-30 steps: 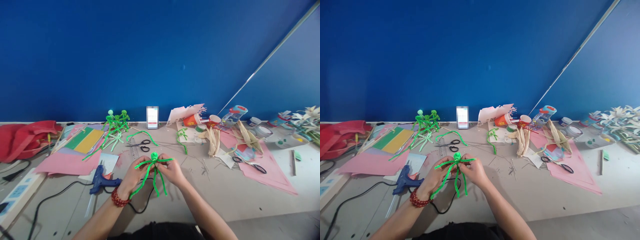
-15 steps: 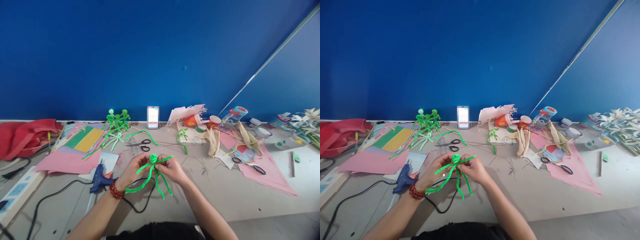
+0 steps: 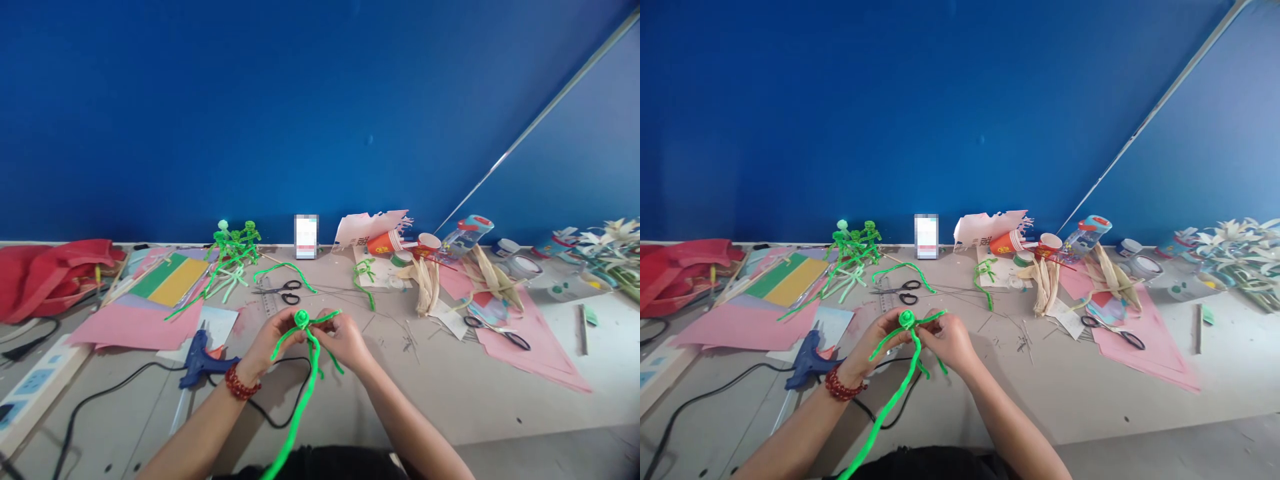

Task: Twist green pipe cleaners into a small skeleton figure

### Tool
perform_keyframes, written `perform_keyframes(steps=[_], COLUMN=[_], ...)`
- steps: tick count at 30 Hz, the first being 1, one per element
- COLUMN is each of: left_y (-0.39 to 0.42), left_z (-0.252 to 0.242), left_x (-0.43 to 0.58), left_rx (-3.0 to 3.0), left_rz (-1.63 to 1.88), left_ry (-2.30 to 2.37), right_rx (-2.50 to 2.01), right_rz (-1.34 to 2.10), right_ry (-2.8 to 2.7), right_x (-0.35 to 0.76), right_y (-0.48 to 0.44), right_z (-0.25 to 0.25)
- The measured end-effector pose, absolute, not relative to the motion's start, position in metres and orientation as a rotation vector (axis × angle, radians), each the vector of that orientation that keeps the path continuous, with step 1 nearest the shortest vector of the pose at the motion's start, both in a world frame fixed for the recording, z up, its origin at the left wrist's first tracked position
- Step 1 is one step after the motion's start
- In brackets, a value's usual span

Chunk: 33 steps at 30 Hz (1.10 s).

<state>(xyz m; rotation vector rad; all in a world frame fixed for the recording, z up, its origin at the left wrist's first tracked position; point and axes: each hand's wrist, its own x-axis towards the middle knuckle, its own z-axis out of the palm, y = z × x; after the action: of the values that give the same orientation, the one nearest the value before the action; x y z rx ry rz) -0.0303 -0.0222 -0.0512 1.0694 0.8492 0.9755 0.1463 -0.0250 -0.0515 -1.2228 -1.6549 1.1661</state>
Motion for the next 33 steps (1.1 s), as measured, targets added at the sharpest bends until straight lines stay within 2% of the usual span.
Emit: perform_keyframes(steps=[3,9,13,16,24,33], left_y=[-0.022,-0.024,-0.024,-0.025,-0.026,-0.027], left_z=[-0.051,-0.047,-0.049,-0.055,-0.067,-0.068], left_x=[-0.03,-0.026,-0.024,-0.026,-0.029,-0.024], left_rx=[1.033,1.045,1.012,0.908,0.628,0.574], left_rz=[1.034,1.044,1.059,1.063,1.007,1.081], left_ry=[0.878,0.912,0.861,0.817,0.721,0.684], right_rx=[-1.107,-1.01,-0.963,-1.014,-0.92,-0.867], right_rz=[1.162,0.726,0.642,0.723,1.31,1.5], right_ry=[-1.554,-1.57,-1.594,-1.495,-1.058,-0.908], right_x=[0.144,0.137,0.135,0.136,0.131,0.129], right_y=[-0.029,-0.039,-0.043,-0.044,-0.042,-0.039], right_z=[-0.054,-0.051,-0.049,-0.054,-0.058,-0.059])
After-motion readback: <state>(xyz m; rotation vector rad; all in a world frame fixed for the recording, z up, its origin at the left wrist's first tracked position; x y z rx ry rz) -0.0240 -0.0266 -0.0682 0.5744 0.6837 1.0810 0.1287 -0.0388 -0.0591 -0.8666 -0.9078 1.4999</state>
